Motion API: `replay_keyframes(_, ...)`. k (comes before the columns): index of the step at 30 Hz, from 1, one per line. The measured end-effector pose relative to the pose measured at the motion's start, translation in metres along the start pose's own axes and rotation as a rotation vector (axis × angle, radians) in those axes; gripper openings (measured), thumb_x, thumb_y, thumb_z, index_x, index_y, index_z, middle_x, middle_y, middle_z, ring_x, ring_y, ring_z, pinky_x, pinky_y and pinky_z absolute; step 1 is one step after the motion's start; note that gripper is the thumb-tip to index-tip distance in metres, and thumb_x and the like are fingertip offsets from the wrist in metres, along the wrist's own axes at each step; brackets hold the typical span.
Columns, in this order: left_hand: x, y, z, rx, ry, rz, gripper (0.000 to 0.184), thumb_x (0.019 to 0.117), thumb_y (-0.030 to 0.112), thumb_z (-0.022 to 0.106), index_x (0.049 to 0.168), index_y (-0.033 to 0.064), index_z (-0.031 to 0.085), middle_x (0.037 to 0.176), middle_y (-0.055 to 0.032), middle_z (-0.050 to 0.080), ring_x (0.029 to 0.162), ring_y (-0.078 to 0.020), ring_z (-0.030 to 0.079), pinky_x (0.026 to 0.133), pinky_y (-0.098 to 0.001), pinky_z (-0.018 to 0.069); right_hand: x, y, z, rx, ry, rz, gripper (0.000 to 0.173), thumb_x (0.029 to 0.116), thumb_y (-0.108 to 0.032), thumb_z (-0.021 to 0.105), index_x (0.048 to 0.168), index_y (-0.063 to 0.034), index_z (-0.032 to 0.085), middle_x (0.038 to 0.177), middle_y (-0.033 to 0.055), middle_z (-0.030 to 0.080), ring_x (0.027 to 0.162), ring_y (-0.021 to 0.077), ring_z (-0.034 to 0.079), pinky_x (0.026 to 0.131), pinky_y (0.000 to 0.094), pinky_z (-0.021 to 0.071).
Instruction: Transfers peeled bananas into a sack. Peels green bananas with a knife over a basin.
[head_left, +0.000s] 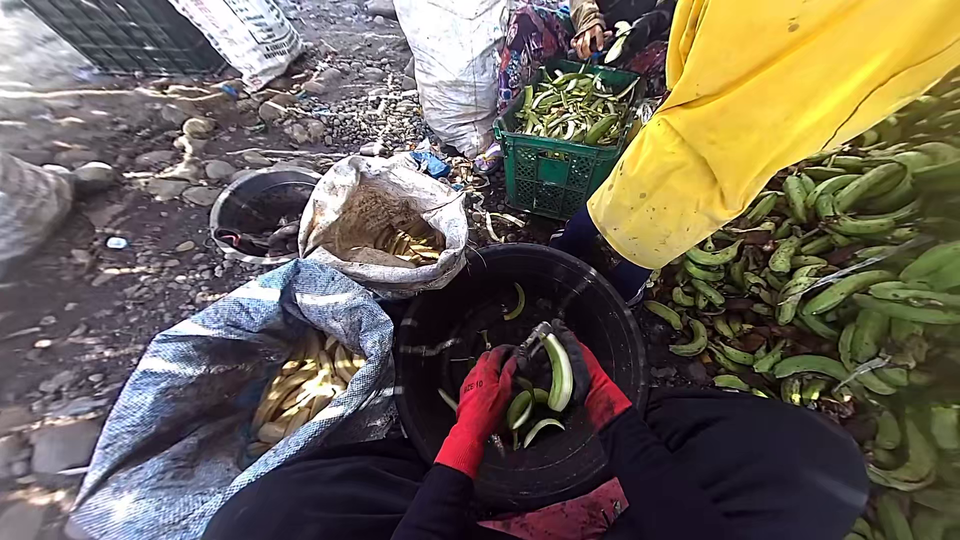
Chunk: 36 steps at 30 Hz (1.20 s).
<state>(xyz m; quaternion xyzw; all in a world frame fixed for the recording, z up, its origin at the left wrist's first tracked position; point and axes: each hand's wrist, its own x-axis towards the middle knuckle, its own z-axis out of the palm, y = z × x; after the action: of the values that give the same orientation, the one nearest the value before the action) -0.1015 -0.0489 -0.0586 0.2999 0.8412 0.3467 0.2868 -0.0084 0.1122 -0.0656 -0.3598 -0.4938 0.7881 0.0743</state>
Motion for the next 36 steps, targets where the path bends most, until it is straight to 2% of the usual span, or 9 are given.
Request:
replay_keyframes(5, -0.019, -0.001, 0.012, 0.118, 0.014, 0.435, 0.043, 0.1015, 0.036, 0.054, 0.134, 0.0112, 0.068, 0.122, -0.0197, 0.068, 0.114, -0.0392, 0.065, 0.096, -0.0604, 0.0486, 0.021, -0.017, -0.029, 0.494, -0.159, 0.233, 0.059, 0.1107, -0.043, 0.018, 0.114, -0.0008, 0.060, 0.072, 0.0056, 0.063, 0.054, 0.0115, 0.061, 0.047, 0.0221, 0.0508)
replay_keyframes(12, -0.020, 0.005, 0.011, 0.192, 0.053, 0.403, 0.042, 0.0995, 0.036, 0.058, 0.134, 0.0154, 0.068, 0.125, -0.0198, 0.067, 0.116, -0.0421, 0.063, 0.096, -0.0628, 0.0466, 0.015, -0.019, -0.017, 0.255, -0.097, 0.195, 0.051, 0.1122, -0.038, 0.025, 0.121, -0.0031, 0.060, 0.078, 0.0070, 0.067, 0.055, 0.0111, 0.061, 0.047, 0.0219, 0.0496)
replay_keyframes(15, -0.016, 0.010, 0.014, 0.171, 0.123, 0.267, 0.043, 0.1002, 0.035, 0.057, 0.135, 0.0124, 0.067, 0.128, -0.0220, 0.066, 0.117, -0.0431, 0.063, 0.096, -0.0631, 0.0470, 0.006, -0.001, -0.002, 0.172, -0.100, -0.001, 0.040, 0.1122, -0.026, 0.028, 0.126, -0.0004, 0.056, 0.088, 0.0057, 0.068, 0.070, 0.0089, 0.066, 0.064, 0.0236, 0.0568)
replay_keyframes(19, 0.001, 0.003, 0.002, -0.016, 0.200, -0.140, 0.045, 0.1088, 0.033, 0.047, 0.143, 0.0069, 0.057, 0.139, -0.0236, 0.059, 0.128, -0.0400, 0.058, 0.107, -0.0583, 0.0442, -0.016, 0.015, 0.015, -0.180, -0.087, -0.279, 0.039, 0.1097, -0.012, 0.034, 0.136, 0.0101, 0.053, 0.130, 0.0188, 0.062, 0.116, 0.0121, 0.061, 0.104, 0.0270, 0.0484)
replay_keyframes(22, 0.005, -0.011, -0.009, -0.148, 0.186, -0.244, 0.045, 0.1117, 0.034, 0.039, 0.143, 0.0060, 0.056, 0.135, -0.0206, 0.063, 0.128, -0.0330, 0.059, 0.110, -0.0528, 0.0427, -0.016, 0.011, 0.017, -0.236, -0.092, -0.276, 0.041, 0.1086, -0.014, 0.032, 0.131, 0.0058, 0.059, 0.123, 0.0133, 0.066, 0.107, 0.0095, 0.063, 0.095, 0.0255, 0.0518)
replay_keyframes(26, 0.002, -0.017, -0.016, -0.321, 0.248, -0.290, 0.044, 0.1135, 0.029, 0.035, 0.141, 0.0014, 0.055, 0.123, -0.0218, 0.066, 0.113, -0.0291, 0.064, 0.100, -0.0482, 0.0484, 0.001, -0.001, 0.022, -0.535, 0.156, -0.184, 0.041, 0.1118, -0.016, 0.032, 0.136, 0.0032, 0.058, 0.133, 0.0194, 0.063, 0.121, 0.0206, 0.060, 0.106, 0.0357, 0.0457)
replay_keyframes(29, -0.003, -0.011, -0.024, -0.398, 0.272, -0.327, 0.046, 0.1138, 0.023, 0.033, 0.146, -0.0057, 0.048, 0.142, -0.0280, 0.056, 0.136, -0.0348, 0.053, 0.115, -0.0495, 0.0366, 0.003, -0.027, 0.064, -0.521, 0.280, -0.163, 0.044, 0.1128, -0.025, 0.035, 0.137, 0.0027, 0.058, 0.134, 0.0227, 0.061, 0.126, 0.0280, 0.058, 0.109, 0.0451, 0.0422)
replay_keyframes(34, 0.026, -0.063, 0.007, -0.505, 0.404, -0.246, 0.047, 0.1122, 0.028, 0.038, 0.142, -0.0034, 0.055, 0.137, -0.0253, 0.061, 0.131, -0.0332, 0.058, 0.113, -0.0498, 0.0435, -0.014, -0.071, 0.164, -0.095, -0.272, -0.214, 0.048, 0.1063, -0.052, 0.043, 0.143, -0.0224, 0.054, 0.118, 0.0048, 0.068, 0.097, 0.0161, 0.068, 0.080, 0.0371, 0.0587)
replay_keyframes(36, 0.028, -0.063, 0.006, -0.552, 0.407, -0.269, 0.047, 0.1124, 0.032, 0.038, 0.141, -0.0001, 0.056, 0.135, -0.0227, 0.063, 0.127, -0.0307, 0.060, 0.111, -0.0499, 0.0449, -0.018, -0.082, 0.178, -0.041, -0.403, -0.176, 0.047, 0.1063, -0.051, 0.044, 0.144, -0.0225, 0.049, 0.122, 0.0043, 0.067, 0.095, 0.0186, 0.071, 0.076, 0.0369, 0.0619)
